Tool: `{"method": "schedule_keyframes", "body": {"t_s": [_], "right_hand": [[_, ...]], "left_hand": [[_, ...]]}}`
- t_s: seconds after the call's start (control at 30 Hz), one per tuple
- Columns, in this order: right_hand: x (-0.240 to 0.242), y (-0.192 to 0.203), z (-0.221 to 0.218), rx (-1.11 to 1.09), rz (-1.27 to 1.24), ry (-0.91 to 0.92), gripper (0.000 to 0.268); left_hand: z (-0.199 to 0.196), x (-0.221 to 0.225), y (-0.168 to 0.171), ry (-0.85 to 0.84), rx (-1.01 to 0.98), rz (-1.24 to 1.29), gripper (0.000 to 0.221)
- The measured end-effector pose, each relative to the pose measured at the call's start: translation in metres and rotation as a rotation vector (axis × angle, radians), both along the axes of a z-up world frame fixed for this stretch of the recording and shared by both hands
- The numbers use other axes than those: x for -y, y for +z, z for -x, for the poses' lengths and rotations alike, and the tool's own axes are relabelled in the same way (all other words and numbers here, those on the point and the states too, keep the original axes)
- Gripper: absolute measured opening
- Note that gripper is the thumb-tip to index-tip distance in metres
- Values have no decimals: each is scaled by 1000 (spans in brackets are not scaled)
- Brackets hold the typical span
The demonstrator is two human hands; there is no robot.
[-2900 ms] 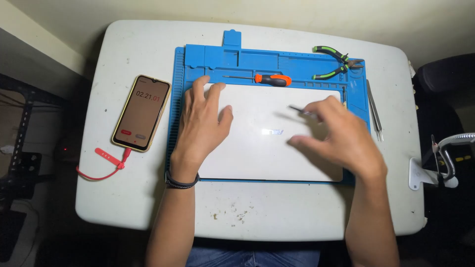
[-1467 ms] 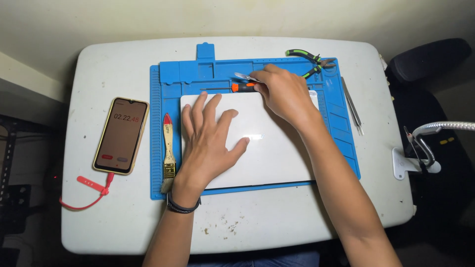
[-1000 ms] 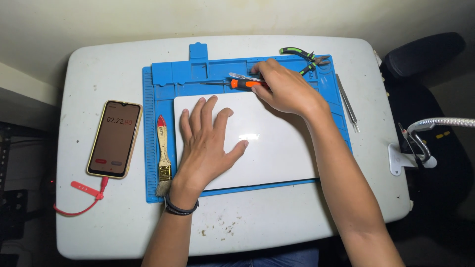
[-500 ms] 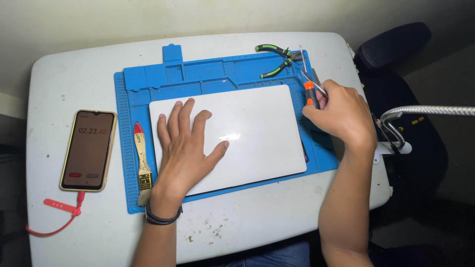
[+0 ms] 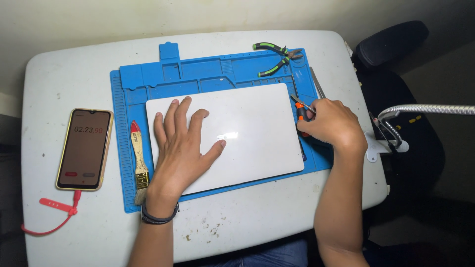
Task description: Removing the top cover, keyboard assembly, and internal battery from a laptop using prying tools and a screwdriver.
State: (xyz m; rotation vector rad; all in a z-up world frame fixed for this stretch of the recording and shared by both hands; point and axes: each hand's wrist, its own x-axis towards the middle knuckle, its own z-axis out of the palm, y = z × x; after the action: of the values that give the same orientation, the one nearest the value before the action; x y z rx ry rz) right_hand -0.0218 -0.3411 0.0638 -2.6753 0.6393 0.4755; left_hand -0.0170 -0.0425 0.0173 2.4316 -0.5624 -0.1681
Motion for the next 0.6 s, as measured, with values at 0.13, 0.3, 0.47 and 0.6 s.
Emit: {"method": "schedule_keyframes", "body": {"t_s": [0.13,0.3,0.47,0.6], "right_hand": [[-11,15,-1,43,8,16,29],[-30,22,2,276,-4,230,25],[-98,33,11,198,-151,659,45],[-135,12,27,87,-86,1103,54]], "left_hand": [[-3,-11,-6,51,72,-18,66],[-10,-29,-5,178,64,-13,58],[-13,-36,-2,297,-53,81,51],[-19,-47,-5,332,-61,155,46]]}}
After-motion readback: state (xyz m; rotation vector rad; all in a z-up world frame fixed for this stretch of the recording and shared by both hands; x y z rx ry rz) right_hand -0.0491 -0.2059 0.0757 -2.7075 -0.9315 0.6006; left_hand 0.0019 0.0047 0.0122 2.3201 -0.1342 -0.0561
